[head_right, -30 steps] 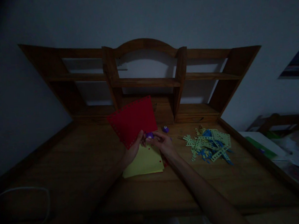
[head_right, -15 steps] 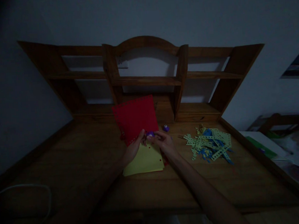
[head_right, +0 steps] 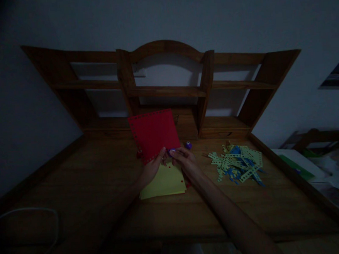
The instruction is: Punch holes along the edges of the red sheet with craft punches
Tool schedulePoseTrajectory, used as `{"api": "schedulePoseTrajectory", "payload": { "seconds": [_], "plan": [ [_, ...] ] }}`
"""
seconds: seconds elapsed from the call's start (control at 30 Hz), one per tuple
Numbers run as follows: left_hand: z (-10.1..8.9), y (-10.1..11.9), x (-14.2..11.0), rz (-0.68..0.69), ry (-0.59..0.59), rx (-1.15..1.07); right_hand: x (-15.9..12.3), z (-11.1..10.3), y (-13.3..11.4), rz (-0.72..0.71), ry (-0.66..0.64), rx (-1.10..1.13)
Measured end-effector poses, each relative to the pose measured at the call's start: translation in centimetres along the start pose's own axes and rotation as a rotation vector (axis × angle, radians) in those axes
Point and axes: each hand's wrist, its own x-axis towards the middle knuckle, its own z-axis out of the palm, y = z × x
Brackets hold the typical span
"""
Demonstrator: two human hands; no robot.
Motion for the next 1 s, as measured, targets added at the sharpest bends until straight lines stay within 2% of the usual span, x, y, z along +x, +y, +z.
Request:
{"api": "schedulePoseTrajectory", "payload": {
  "seconds": [0.23, 0.37, 0.47, 0.6, 0.87, 1.0],
  "plan": [
    [0.6, -1.8, 0.3, 0.001, 0.021, 0.046, -0.2, 0.2, -0.3, 0.024, -0.001, 0.034],
    [0.7, -2.4, 0.5, 0.059, -0.056, -0.006, -0.2, 0.2, -0.4, 0.029, -0.015, 0.033],
    [0.6, -2.1, 0.5, 0.073, -0.05, -0.021, -0.2, 0.1, -0.4, 0.03, -0.019, 0.041],
    [0.4, -1.5, 0.2, 0.006, -0.039, 0.021, -0.1, 0.1, -0.3, 0.041, -0.035, 0.053],
    [0.2, -0.3, 0.1, 0.08, -0.106, -0.062, 0.0, -0.1, -0.2, 0.046, 0.007, -0.008],
    [0.4, -0.6, 0.1, 0.091, -0.085, -0.073, 0.0, 0.1, -0.4, 0.042, 0.016, -0.031]
  ]
}}
